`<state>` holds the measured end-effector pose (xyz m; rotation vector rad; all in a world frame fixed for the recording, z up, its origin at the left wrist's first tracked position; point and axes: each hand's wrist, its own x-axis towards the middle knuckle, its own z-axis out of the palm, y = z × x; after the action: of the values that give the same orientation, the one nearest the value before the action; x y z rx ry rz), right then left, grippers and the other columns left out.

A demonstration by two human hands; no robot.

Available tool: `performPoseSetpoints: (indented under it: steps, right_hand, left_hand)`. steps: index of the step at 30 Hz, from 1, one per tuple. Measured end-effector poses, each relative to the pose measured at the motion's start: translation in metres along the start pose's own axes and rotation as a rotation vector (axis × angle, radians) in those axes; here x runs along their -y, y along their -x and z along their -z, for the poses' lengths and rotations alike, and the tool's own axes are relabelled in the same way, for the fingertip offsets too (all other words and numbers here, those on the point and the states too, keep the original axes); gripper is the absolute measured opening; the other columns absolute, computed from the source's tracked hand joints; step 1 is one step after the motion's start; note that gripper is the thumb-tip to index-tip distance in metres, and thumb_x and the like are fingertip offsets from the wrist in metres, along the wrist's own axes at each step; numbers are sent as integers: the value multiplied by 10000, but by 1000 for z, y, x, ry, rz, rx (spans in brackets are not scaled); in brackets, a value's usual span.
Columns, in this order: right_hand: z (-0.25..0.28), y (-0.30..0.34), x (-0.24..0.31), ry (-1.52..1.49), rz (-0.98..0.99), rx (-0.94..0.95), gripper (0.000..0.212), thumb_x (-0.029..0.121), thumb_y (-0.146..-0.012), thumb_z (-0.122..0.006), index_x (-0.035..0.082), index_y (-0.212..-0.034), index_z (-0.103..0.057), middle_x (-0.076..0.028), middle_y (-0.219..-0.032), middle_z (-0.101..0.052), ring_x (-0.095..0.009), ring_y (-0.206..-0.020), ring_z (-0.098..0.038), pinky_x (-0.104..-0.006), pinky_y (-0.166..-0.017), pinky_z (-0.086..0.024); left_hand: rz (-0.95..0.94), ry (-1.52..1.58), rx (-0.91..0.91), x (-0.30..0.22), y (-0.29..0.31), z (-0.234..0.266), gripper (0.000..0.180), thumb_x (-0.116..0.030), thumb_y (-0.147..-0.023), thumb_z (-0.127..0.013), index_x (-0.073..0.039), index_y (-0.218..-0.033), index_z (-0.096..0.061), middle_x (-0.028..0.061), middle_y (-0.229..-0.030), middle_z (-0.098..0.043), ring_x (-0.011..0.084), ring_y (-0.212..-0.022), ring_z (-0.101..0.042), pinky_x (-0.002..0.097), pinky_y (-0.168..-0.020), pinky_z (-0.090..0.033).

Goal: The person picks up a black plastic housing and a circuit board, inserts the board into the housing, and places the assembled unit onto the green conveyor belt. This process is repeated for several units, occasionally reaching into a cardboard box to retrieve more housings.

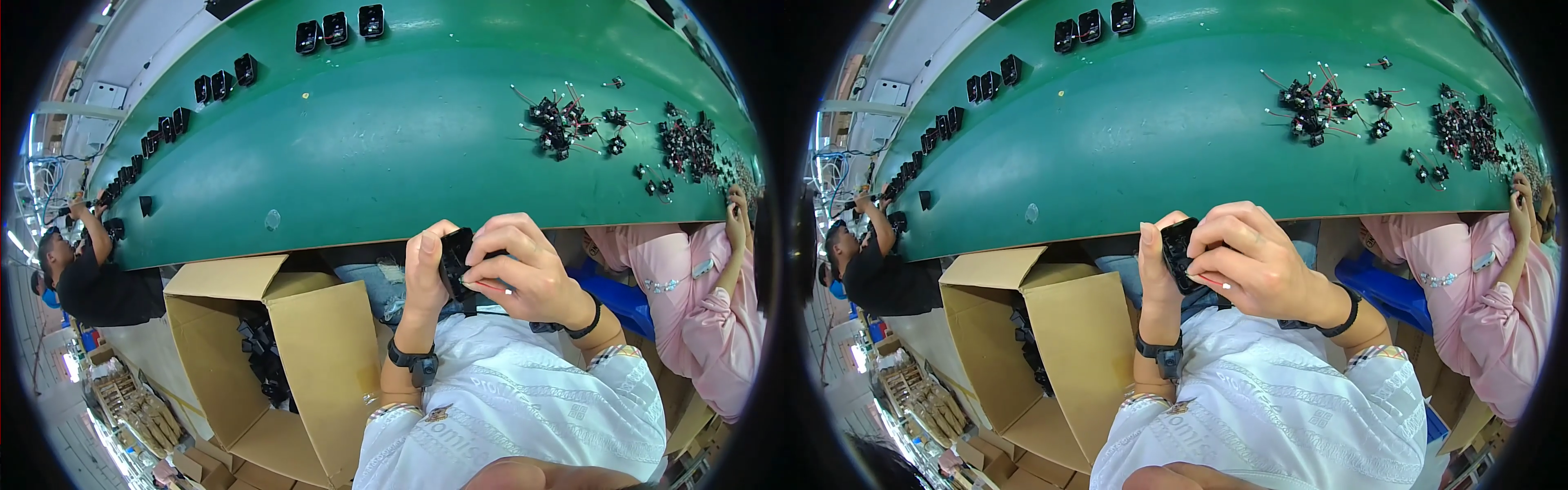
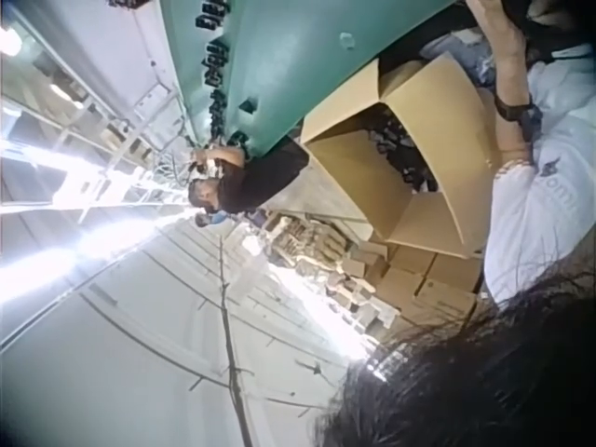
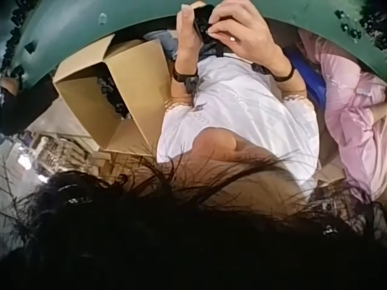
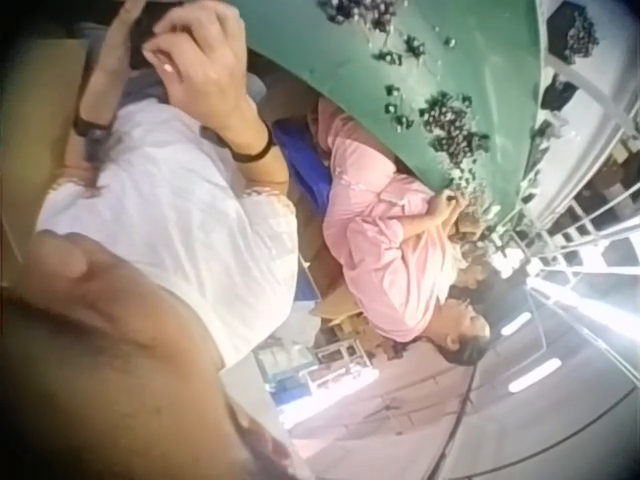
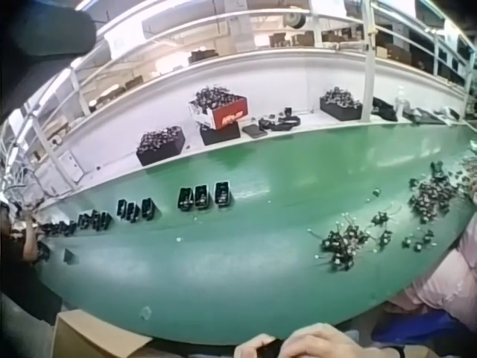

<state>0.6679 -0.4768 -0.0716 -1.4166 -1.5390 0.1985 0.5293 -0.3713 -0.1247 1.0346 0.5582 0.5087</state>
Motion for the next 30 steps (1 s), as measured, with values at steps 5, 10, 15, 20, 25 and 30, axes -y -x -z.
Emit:
performPoseSetpoints:
  steps: [5,10,15,20,25,30]
  right_hand:
    - [-14,10,-10,-252,-231,-23,171,63,-715,-834,71,-844,-723,-72,-1071,-625,-307,-1077,-592,-412,-858,-507]
    - [-20,10,-4,-60,-227,-66,126,114,-760,-818,108,-868,-753,-126,-1294,-580,-336,-1258,-518,-430,-922,-499]
    - [-3,3,-7,-192,-247,71,277,132,-767,-821,101,-1031,-745,-166,-1442,-519,-367,-1317,-480,-452,-961,-507]
    - [10,-20,-10,-148,-89,297,378,171,-714,-864,78,-1006,-643,-200,-1406,-553,-378,-1259,-561,-462,-1001,-484]
    - [22,-100,-50,104,120,264,349,164,-697,-843,81,-933,-599,-153,-1358,-591,-363,-1153,-568,-473,-995,-453]
    - [24,-203,-210,443,-112,201,369,209,-716,-815,65,-954,-572,-141,-1218,-623,-349,-1032,-587,-421,-918,-483]
  left_hand:
    - [14,169,-57,8,-3,-1,723,-697,-974,-465,7,-872,-601,20,-769,-584,73,-676,-521,224,-579,-400]
    - [105,278,-3,7,-5,2,709,-686,-984,-446,3,-905,-595,52,-782,-613,108,-706,-598,250,-629,-497]
    - [96,315,128,14,-8,5,709,-695,-989,-416,-12,-893,-582,58,-814,-608,118,-707,-601,262,-648,-517]
    - [123,71,13,-11,-7,-4,791,-734,-985,-339,-3,-1102,-618,105,-935,-666,177,-807,-669,302,-681,-565]
    - [-90,-197,-165,-81,40,16,490,-372,-1052,-483,41,-1299,-575,98,-1022,-664,159,-890,-626,283,-836,-507]
    - [-179,-767,-647,-160,163,78,327,-304,-989,-595,9,-1070,-644,68,-846,-653,122,-729,-592,247,-649,-449]
